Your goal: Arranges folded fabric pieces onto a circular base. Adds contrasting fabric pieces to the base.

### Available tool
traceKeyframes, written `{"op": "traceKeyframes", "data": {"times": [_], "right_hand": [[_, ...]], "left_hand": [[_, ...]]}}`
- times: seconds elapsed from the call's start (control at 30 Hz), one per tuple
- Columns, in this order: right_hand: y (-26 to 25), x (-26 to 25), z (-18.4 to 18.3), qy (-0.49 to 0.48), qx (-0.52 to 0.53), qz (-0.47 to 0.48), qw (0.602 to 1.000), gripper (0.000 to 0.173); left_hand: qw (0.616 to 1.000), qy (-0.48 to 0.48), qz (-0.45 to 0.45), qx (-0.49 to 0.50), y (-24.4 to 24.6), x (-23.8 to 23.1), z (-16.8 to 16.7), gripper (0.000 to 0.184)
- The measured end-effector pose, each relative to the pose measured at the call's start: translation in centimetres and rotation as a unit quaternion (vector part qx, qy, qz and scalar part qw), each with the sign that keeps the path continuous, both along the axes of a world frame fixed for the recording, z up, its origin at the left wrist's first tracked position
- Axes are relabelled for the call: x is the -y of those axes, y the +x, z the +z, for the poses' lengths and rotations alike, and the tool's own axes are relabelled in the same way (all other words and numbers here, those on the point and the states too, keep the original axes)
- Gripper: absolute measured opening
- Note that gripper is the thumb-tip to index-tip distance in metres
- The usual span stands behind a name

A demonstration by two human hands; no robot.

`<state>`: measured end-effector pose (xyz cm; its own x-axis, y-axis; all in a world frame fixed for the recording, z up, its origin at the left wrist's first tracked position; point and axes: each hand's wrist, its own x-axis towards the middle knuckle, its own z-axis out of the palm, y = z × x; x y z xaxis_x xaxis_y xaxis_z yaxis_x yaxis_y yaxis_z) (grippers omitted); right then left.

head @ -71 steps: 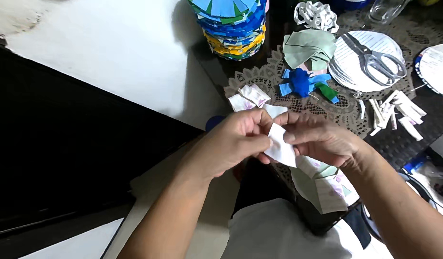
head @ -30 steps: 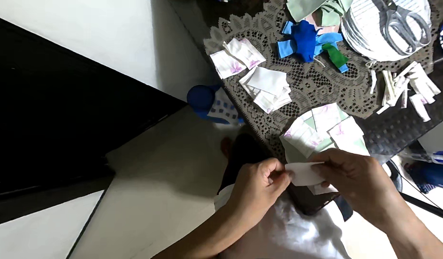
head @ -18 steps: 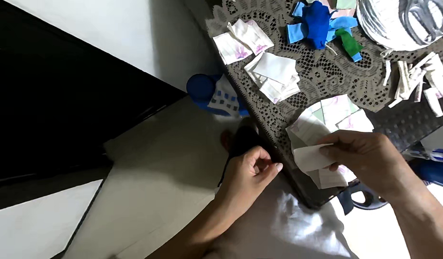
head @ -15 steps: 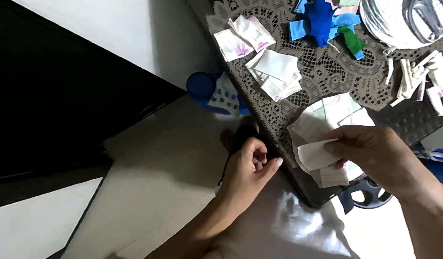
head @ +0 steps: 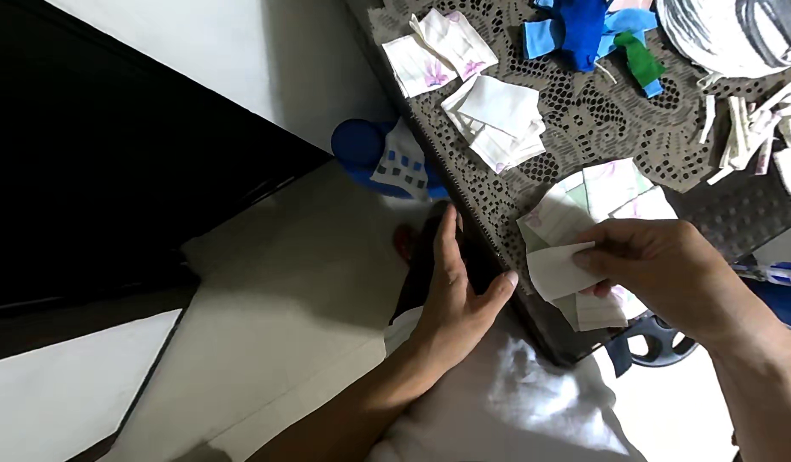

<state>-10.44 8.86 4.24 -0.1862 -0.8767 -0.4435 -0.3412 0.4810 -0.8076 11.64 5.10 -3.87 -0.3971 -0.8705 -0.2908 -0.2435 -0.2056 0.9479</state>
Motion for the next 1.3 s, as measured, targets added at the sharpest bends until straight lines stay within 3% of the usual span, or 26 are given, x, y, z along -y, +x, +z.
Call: {"op": "traceKeyframes", "data": {"times": [0.37, 0.77, 0.97, 1.3], "right_hand": [[0.4, 0.0, 0.1, -0.007, -0.047, 0.012, 0.999, 0.008], [0.6, 0.0, 0.2, -0.012, -0.073, 0.016, 0.997, 0.007], [0.4, -1.7, 0.7, -0.159, -0.323, 0.058, 0.931, 0.021], [0.3, -3.1, -1.5, -0.206, -0.308, 0.059, 0.927, 0.020]], "left_hand": [[1.000, -0.012, -0.007, 0.016, -1.2, -0.5, 0.2, 0.127], [0.999, -0.033, -0.002, 0.043, -2.0, -0.7, 0.1, 0.127], [0.999, -0.023, 0.002, 0.035, -2.1, -0.8, -0.1, 0.126], [0.999, -0.040, 0.004, -0.008, -1.7, -1.0, -0.6, 0.124]]}}
